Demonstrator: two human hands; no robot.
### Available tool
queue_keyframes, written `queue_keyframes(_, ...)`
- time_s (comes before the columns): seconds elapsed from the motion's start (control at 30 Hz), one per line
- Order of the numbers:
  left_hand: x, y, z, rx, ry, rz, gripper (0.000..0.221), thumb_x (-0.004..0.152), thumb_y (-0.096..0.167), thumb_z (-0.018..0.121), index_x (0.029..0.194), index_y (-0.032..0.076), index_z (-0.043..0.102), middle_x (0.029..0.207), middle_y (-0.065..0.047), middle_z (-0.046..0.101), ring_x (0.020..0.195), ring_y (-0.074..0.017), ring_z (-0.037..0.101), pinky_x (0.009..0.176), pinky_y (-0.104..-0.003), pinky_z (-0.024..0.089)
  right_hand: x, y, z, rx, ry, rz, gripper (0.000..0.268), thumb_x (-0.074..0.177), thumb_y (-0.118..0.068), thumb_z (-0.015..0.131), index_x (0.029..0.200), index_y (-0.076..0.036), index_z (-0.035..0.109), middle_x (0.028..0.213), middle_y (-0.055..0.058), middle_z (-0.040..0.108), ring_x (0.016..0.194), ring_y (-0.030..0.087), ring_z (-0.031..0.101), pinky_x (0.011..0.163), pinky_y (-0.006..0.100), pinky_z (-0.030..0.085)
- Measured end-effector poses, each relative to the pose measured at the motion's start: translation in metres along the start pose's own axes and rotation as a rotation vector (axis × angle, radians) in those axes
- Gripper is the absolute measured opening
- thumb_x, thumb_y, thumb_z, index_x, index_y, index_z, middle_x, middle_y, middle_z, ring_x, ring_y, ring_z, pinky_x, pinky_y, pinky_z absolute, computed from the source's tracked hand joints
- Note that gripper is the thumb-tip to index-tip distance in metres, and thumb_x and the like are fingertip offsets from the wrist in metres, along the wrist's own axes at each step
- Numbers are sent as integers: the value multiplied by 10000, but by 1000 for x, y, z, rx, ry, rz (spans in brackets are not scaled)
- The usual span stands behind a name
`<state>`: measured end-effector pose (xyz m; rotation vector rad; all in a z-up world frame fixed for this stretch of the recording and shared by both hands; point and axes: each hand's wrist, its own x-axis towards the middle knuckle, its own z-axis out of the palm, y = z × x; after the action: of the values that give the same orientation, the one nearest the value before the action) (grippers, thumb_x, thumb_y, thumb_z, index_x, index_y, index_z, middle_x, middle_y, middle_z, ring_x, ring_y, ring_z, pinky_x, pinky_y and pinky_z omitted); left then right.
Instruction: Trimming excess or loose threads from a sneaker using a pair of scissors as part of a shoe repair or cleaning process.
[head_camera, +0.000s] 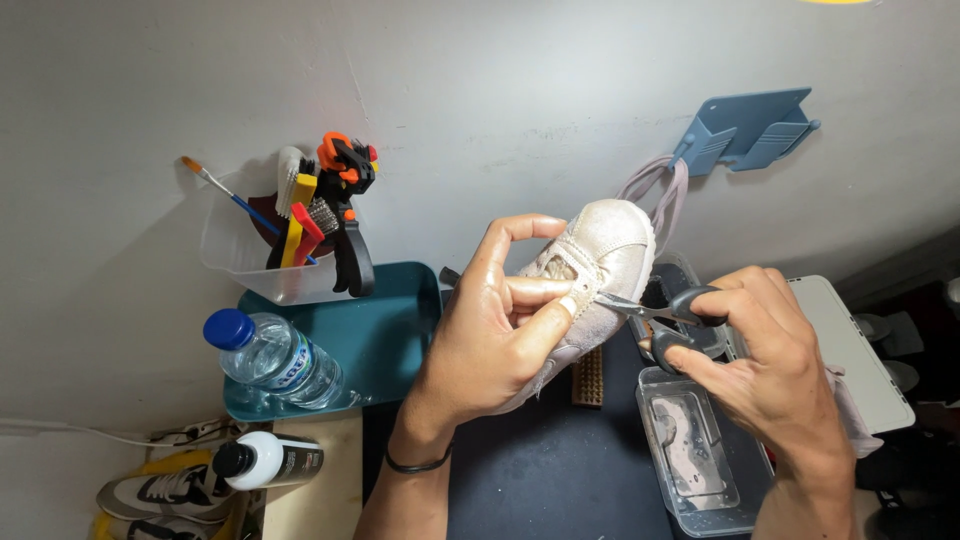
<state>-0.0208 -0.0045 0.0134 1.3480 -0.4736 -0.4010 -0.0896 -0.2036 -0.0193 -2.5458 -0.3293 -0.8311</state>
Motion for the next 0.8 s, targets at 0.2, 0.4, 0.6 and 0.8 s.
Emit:
queue_keyframes(0.2, 0, 0, 0, 22, 13, -15, 382, 717, -7, 449, 1073, 105, 371, 562, -23, 561, 413, -42, 315, 380, -193, 276, 2, -2, -1, 21, -2, -4, 240, 641, -76, 684, 765, -24, 486, 737, 80, 492, 678, 206, 404, 665, 286, 320)
queue_keyframes(0.4, 0, -1, 0, 30, 5, 4, 377, 718, -4, 443, 1072, 102, 369, 521, 9, 512, 413, -42, 295, 382, -192, 260, 2, -3, -2, 18, -11, -6, 224, 649, -73, 675, 761, -22, 487, 742, 85, 499, 685, 209, 412, 670, 290, 321)
queue_keyframes(0.6, 0, -1, 0, 39, 5, 2, 380, 718, -4, 443, 1077, 100, 373, 527, 4, 524, 409, -37, 293, 374, -191, 255, 2, -3, -2, 9, -14, -1, 212, 657, -85, 674, 752, -27, 494, 735, 77, 500, 680, 203, 411, 662, 287, 321)
queue_keyframes(0.8, 0, 1, 0, 53, 11, -13, 375, 719, 2, 447, 1072, 105, 378, 528, -4, 531, 414, -42, 303, 386, -193, 271, 2, -2, -2, 1, -3, -4, 201, 663, -78, 671, 747, -26, 497, 730, 78, 501, 678, 204, 409, 658, 285, 323)
